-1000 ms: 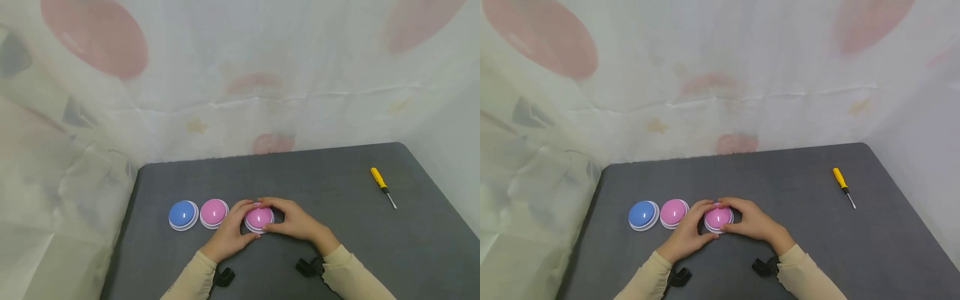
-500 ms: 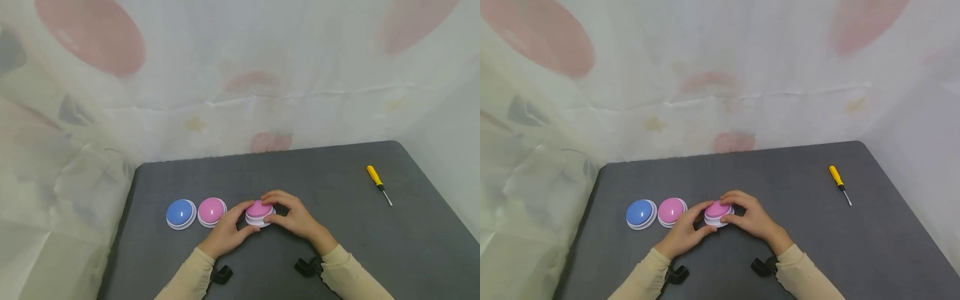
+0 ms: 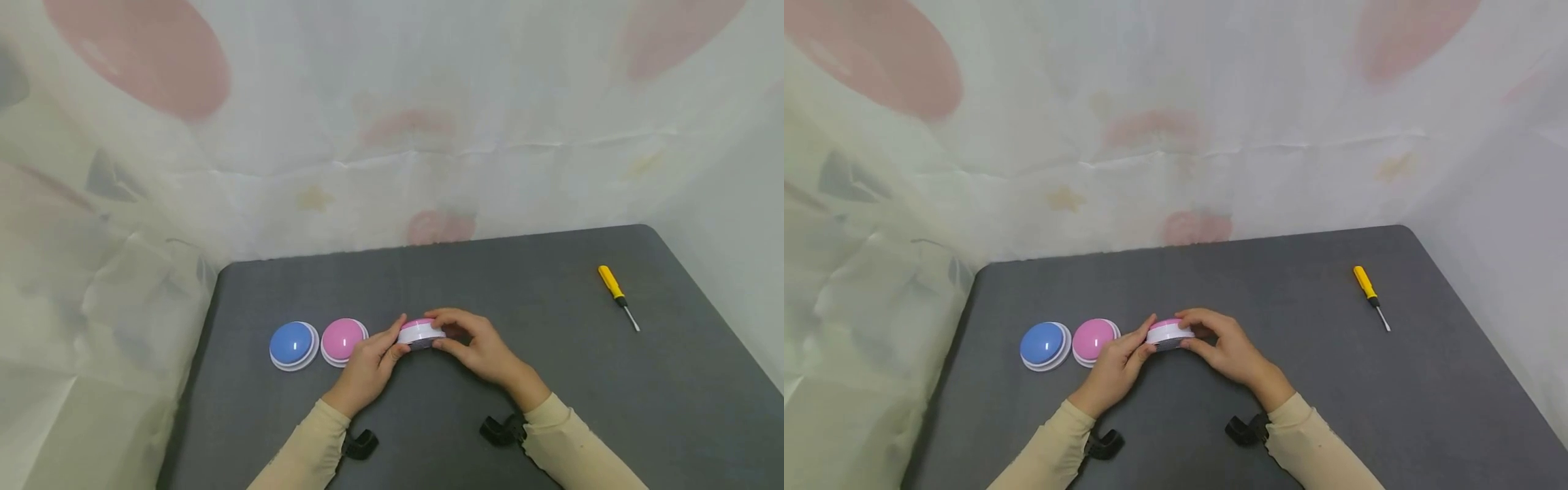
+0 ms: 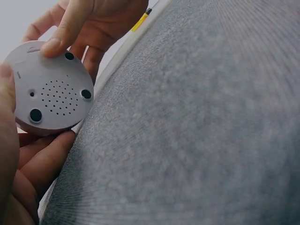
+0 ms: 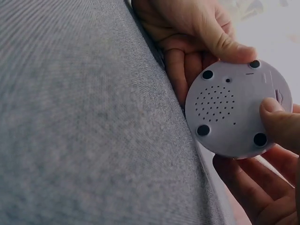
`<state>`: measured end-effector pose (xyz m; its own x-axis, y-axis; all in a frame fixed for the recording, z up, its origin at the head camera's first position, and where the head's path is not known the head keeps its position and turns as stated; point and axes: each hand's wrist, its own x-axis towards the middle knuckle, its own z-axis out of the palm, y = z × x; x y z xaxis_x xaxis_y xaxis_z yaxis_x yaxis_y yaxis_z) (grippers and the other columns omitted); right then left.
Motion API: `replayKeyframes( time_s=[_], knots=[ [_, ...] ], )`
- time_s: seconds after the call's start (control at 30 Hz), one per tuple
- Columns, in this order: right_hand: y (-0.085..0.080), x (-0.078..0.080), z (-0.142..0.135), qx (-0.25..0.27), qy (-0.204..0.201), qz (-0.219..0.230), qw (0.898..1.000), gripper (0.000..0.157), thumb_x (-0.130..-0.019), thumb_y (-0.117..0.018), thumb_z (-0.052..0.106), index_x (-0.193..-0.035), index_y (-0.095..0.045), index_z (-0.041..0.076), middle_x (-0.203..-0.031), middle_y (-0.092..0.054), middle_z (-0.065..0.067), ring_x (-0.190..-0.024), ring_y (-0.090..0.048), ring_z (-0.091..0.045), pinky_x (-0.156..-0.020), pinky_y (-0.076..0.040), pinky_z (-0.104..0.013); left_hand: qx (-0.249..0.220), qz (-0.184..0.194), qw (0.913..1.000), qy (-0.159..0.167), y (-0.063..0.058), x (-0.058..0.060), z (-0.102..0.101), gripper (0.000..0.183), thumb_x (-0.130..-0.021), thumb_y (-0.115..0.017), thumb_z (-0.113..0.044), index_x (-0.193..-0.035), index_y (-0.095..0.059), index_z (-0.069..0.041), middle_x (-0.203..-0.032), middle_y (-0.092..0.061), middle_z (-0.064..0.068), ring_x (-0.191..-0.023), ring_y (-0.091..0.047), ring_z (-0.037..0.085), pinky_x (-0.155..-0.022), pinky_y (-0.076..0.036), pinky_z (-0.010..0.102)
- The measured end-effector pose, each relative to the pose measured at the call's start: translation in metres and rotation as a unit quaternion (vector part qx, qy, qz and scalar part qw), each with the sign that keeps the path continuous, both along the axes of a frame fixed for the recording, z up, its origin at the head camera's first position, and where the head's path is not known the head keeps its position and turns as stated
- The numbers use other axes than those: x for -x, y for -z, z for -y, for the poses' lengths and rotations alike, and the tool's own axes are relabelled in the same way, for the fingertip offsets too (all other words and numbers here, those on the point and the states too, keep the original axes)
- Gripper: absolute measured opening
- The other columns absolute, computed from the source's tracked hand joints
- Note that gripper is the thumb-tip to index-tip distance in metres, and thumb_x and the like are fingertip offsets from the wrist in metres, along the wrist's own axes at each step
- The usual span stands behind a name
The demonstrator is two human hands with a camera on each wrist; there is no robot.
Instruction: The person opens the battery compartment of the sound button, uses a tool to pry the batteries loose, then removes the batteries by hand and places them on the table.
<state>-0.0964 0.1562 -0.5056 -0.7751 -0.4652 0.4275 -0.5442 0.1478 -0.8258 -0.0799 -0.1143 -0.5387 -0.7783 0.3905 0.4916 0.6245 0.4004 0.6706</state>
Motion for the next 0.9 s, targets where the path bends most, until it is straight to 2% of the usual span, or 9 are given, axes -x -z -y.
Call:
replayKeyframes(
  time_s=[0.1,0.23,0.4,0.5,0.73,0.8,0.9],
  knots=[
    [-0.001,0.000,-0.001,-0.001,0.019,-0.010,1.000,0.039,-0.093,-0.084,-0.005,-0.123,-0.075,0.017,-0.136,-0.071,-0.010,-0.119,-0.070,-0.022,-0.085,-0.064,-0.033,-0.015,-0.014,0.9998,-0.003,0.002,0.001,-0.001,0.050,-0.110,-0.068,-0.024,-0.153,-0.061,0.002,-0.139,-0.072,0.015,-0.121,-0.074,0.027,-0.101,-0.059,0.037],
    [-0.002,0.001,-0.001,0.004,0.043,-0.022,0.999,0.041,-0.089,-0.084,-0.010,-0.123,-0.079,0.012,-0.131,-0.072,-0.012,-0.113,-0.070,-0.022,-0.079,-0.064,-0.033,-0.029,-0.026,0.9992,0.002,-0.008,0.000,-0.005,0.047,-0.106,-0.072,-0.013,-0.148,-0.063,0.007,-0.138,-0.072,0.018,-0.121,-0.074,0.029,-0.100,-0.060,0.040],
    [0.000,0.000,0.000,0.006,0.060,-0.015,0.998,0.038,-0.087,-0.082,-0.018,-0.120,-0.078,0.001,-0.124,-0.072,-0.019,-0.108,-0.071,-0.026,-0.072,-0.065,-0.038,-0.033,-0.012,0.9994,0.001,-0.012,-0.001,-0.008,0.045,-0.102,-0.076,-0.002,-0.145,-0.066,0.006,-0.132,-0.076,0.014,-0.119,-0.075,0.027,-0.099,-0.061,0.039],
    [-0.001,-0.001,0.001,0.001,0.076,-0.003,0.997,0.033,-0.089,-0.082,-0.015,-0.118,-0.079,0.000,-0.121,-0.073,-0.018,-0.105,-0.072,-0.025,-0.069,-0.065,-0.038,-0.036,-0.002,0.9993,-0.001,-0.014,-0.001,-0.008,0.044,-0.102,-0.075,-0.001,-0.144,-0.067,0.005,-0.128,-0.077,0.012,-0.116,-0.075,0.025,-0.096,-0.061,0.036],
    [-0.004,0.001,0.002,-0.010,0.120,0.004,0.993,0.023,-0.095,-0.085,0.001,-0.114,-0.084,0.014,-0.112,-0.077,-0.002,-0.099,-0.072,-0.016,-0.069,-0.063,-0.028,-0.044,0.054,0.9975,-0.015,-0.018,-0.002,-0.007,0.044,-0.103,-0.075,-0.002,-0.146,-0.065,0.006,-0.135,-0.073,0.018,-0.111,-0.075,0.023,-0.091,-0.062,0.028],
    [-0.004,0.001,0.003,-0.010,0.126,0.006,0.992,0.018,-0.097,-0.084,0.005,-0.111,-0.085,0.016,-0.111,-0.076,0.001,-0.099,-0.072,-0.016,-0.069,-0.062,-0.027,-0.049,0.077,0.9956,-0.021,-0.020,-0.003,-0.007,0.044,-0.103,-0.075,-0.002,-0.145,-0.066,0.005,-0.134,-0.073,0.019,-0.105,-0.076,0.022,-0.089,-0.062,0.027],
    [-0.004,0.002,0.004,-0.010,0.129,0.014,0.992,0.012,-0.098,-0.084,0.007,-0.107,-0.083,0.015,-0.110,-0.074,-0.001,-0.097,-0.071,-0.017,-0.068,-0.062,-0.026,-0.054,0.102,0.9930,-0.028,-0.022,-0.005,-0.006,0.044,-0.102,-0.077,-0.002,-0.144,-0.067,0.003,-0.130,-0.073,0.019,-0.099,-0.076,0.022,-0.086,-0.063,0.027]
  ],
)
